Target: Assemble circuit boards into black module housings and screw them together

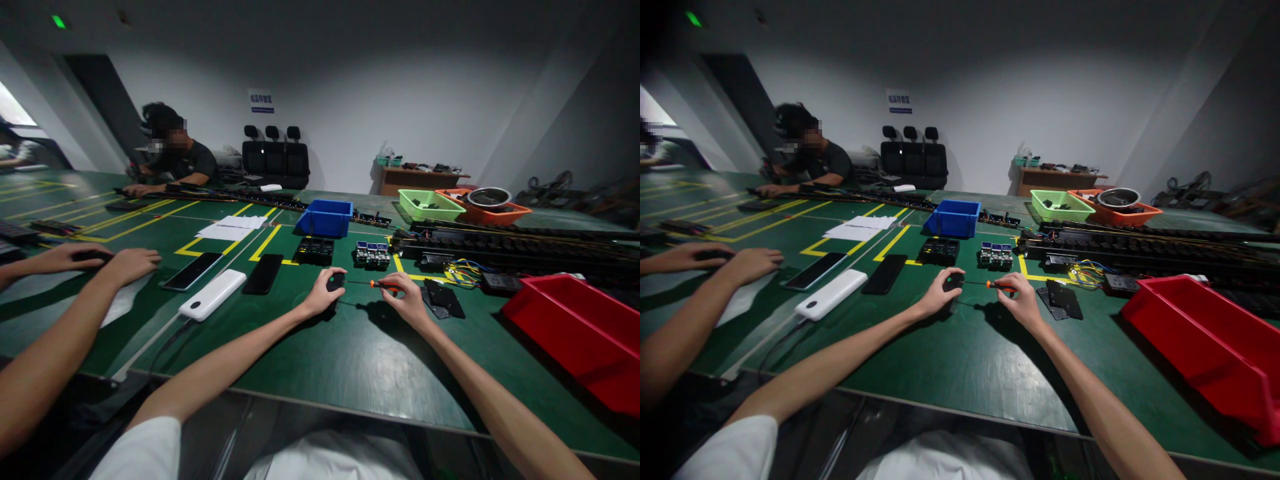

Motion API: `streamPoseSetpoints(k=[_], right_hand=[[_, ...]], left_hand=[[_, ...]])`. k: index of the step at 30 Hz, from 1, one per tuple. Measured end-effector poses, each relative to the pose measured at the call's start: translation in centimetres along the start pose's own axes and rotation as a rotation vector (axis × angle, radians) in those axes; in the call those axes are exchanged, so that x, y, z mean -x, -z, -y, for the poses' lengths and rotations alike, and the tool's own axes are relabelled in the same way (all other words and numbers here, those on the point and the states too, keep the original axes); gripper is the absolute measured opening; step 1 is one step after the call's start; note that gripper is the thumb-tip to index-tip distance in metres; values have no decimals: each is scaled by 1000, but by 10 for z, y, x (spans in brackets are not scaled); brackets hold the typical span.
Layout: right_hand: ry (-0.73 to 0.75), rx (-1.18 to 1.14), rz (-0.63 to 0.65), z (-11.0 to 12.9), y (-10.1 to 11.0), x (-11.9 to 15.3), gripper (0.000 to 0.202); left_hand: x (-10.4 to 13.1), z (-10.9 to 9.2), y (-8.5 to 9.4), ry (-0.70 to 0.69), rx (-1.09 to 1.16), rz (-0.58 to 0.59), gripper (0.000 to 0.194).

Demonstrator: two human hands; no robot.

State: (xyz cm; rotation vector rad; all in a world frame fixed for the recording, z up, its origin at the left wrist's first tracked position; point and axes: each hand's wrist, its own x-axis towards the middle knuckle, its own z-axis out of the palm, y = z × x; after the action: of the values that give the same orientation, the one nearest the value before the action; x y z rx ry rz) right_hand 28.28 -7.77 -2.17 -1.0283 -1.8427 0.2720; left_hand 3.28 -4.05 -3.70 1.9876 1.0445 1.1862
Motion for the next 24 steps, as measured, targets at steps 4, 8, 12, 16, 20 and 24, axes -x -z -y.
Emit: streamPoseSetpoints(k=[4,8,12,16,20,24], right_hand=[[30,41,-17,0,0,0,19],[36,44,-17,-2,2,0,18],[9,-25,8,-4,2,1,17],[-31,-80,26,-5,2,1,19],[-65,-123,43,-4,2,2,24],[-101,-151,68,-2,2,2,24]], left_hand=[[0,-1,1,10,-6,5,42],[0,-1,1,6,-9,14,43],[1,1,1,-1,-17,14,43],[2,1,2,-7,-20,15,42],[3,0,3,-1,-26,20,43],[4,0,4,-16,-26,21,42]])
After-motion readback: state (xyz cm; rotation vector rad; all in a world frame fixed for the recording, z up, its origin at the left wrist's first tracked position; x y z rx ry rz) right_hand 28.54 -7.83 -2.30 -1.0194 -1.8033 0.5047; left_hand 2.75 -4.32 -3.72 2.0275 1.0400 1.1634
